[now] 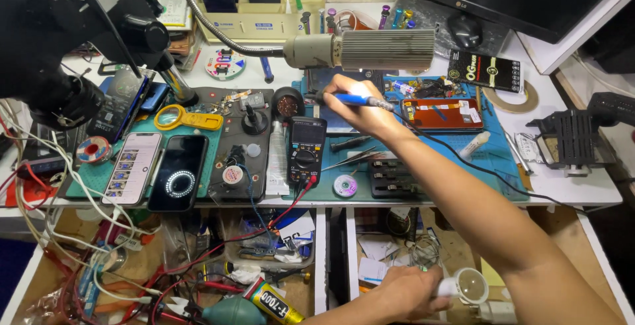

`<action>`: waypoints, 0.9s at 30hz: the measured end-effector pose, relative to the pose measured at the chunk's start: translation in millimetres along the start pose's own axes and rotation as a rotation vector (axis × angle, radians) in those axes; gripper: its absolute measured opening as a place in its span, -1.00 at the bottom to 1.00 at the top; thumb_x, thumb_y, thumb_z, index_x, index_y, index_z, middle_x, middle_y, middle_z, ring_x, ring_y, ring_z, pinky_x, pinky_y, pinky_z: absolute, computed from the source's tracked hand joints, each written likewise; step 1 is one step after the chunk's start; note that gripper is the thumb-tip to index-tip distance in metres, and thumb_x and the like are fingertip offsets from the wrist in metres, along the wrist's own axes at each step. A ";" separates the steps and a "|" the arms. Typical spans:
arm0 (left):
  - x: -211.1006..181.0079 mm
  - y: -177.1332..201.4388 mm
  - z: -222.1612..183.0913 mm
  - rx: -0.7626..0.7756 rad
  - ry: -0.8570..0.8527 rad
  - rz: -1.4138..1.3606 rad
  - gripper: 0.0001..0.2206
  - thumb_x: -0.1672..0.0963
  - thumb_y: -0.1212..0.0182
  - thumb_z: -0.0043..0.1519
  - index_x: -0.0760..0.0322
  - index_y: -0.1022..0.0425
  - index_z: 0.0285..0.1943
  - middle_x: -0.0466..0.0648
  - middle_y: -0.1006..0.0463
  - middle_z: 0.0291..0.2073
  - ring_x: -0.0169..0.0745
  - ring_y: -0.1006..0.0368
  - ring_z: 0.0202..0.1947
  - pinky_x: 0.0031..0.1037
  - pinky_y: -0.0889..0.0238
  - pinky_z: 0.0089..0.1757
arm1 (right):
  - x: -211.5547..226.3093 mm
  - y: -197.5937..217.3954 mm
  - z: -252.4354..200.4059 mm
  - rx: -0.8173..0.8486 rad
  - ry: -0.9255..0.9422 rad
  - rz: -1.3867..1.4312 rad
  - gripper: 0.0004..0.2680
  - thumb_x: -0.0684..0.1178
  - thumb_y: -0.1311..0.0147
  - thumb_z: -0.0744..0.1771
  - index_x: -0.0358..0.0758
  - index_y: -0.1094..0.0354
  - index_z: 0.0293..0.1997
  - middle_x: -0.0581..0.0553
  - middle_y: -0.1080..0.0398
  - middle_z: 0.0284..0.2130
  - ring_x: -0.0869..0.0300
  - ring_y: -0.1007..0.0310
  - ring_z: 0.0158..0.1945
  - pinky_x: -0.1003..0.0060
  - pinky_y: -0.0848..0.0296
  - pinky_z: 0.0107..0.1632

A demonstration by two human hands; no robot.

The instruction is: Soldering components on a mobile phone circuit board using a soldering iron and a magnifying glass

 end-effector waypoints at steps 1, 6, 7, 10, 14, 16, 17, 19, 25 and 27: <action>2.6 -3.3 -0.3 0.004 -0.003 -0.003 -0.49 -0.13 0.07 0.29 0.34 -0.24 0.17 0.32 -0.58 -0.18 0.41 -0.51 -0.25 0.10 -0.33 -0.25 | 1.5 3.8 -6.0 0.001 -0.005 -0.001 -0.89 -0.01 -0.03 0.41 -0.15 -0.36 -0.23 -0.03 -0.51 -0.38 0.16 -0.42 -0.39 0.25 -0.30 -0.28; -8.2 15.2 -17.5 -0.058 -0.011 -0.063 -0.55 -0.10 0.03 0.31 0.26 -0.27 0.18 0.43 -0.54 -0.08 0.57 -0.45 -0.10 0.16 -0.26 -0.16 | 12.5 34.2 -45.1 -0.074 -0.100 -0.220 -0.84 0.07 -0.01 0.38 -0.09 -0.48 -0.10 -0.08 -0.60 -0.25 0.01 -0.61 -0.24 0.19 -0.44 -0.18; -7.8 12.0 -16.7 -0.044 -0.014 -0.066 -0.55 -0.10 0.03 0.31 0.26 -0.27 0.18 0.43 -0.54 -0.08 0.57 -0.45 -0.10 0.16 -0.26 -0.16 | 19.3 41.8 -61.4 -0.074 -0.114 -0.219 -0.84 0.07 -0.01 0.38 -0.09 -0.48 -0.10 -0.08 -0.60 -0.25 0.01 -0.61 -0.24 0.19 -0.44 -0.18; -5.5 15.0 -14.6 -0.052 -0.010 -0.075 -0.54 -0.14 0.10 0.28 0.23 -0.34 0.07 0.29 -0.57 -0.14 0.45 -0.46 -0.09 0.07 -0.24 -0.19 | 37.6 68.4 -106.9 -0.225 -0.062 0.022 -0.87 -0.11 -0.04 0.36 -0.33 -0.50 -0.16 -0.19 -0.55 -0.24 0.22 -0.46 -0.37 0.36 -0.37 -0.32; -15.9 29.8 -25.3 0.016 -0.005 -0.063 -0.45 -0.17 0.12 0.27 0.12 -0.30 0.31 0.22 -0.57 -0.10 0.31 -0.45 -0.04 0.04 -0.25 -0.14 | 44.0 103.9 -181.3 -0.466 -0.143 0.211 -0.81 0.09 -0.02 0.40 -0.20 -0.30 -0.04 -0.09 -0.39 -0.42 0.29 -0.29 -0.49 0.44 -0.21 -0.40; -19.2 35.8 -27.8 0.036 -0.012 -0.070 -0.44 -0.17 0.08 0.25 0.09 -0.32 0.33 0.17 -0.58 -0.14 0.24 -0.47 -0.08 0.00 -0.27 -0.15 | 33.8 119.3 -212.5 -0.571 -0.134 0.270 -0.73 0.15 0.01 0.41 -0.27 -0.22 0.02 -0.15 -0.33 -0.47 0.24 -0.33 -0.52 0.47 -0.23 -0.45; -18.7 37.3 -27.2 0.002 -0.038 -0.054 -0.48 -0.15 0.05 0.25 0.07 -0.34 0.31 0.20 -0.59 -0.16 0.26 -0.47 -0.10 -0.02 -0.25 -0.14 | 20.1 125.9 -228.2 -0.659 -0.173 0.317 -0.70 0.19 -0.01 0.41 -0.25 -0.16 0.05 -0.23 -0.33 -0.46 0.20 -0.33 -0.50 0.43 -0.23 -0.45; -16.8 43.7 -32.2 -0.025 -0.056 -0.035 -0.51 -0.13 0.01 0.25 0.06 -0.36 0.28 0.23 -0.60 -0.19 0.28 -0.46 -0.13 -0.04 -0.23 -0.13 | -4.6 130.0 -255.7 -0.752 -0.216 0.372 -0.66 0.23 -0.02 0.40 -0.23 -0.10 0.08 -0.30 -0.34 -0.44 0.15 -0.33 -0.48 0.39 -0.22 -0.44; 3.1 84.3 -52.8 -0.263 -0.254 -0.460 -0.66 0.06 -0.31 0.20 0.10 -0.52 0.16 -0.09 -0.66 -0.03 -0.25 -0.54 -0.16 -0.44 -0.36 -0.15 | -47.9 113.9 -295.6 -0.896 -0.271 0.421 -0.78 0.14 -0.11 0.39 -0.14 -0.30 -0.01 -0.10 -0.38 -0.47 0.26 -0.45 -0.43 0.49 -0.30 -0.45; 21.4 103.2 -54.7 -0.694 -0.379 -0.664 -0.60 0.14 -0.46 0.10 0.28 -0.57 0.14 0.10 -0.69 -0.16 -0.10 -0.57 -0.08 -0.19 -0.40 -0.01 | -58.7 104.1 -291.5 -0.958 -0.228 0.477 -0.84 -0.13 -0.17 0.35 -0.43 -0.35 -0.11 -0.27 -0.33 -0.65 0.24 -0.26 -0.65 0.44 -0.29 -0.56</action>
Point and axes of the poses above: each hand's wrist, its own z-axis towards the middle knuckle, its own y-axis out of the back of the hand, x = y × z, the point moved 3 cm from there along z, towards the middle knuckle
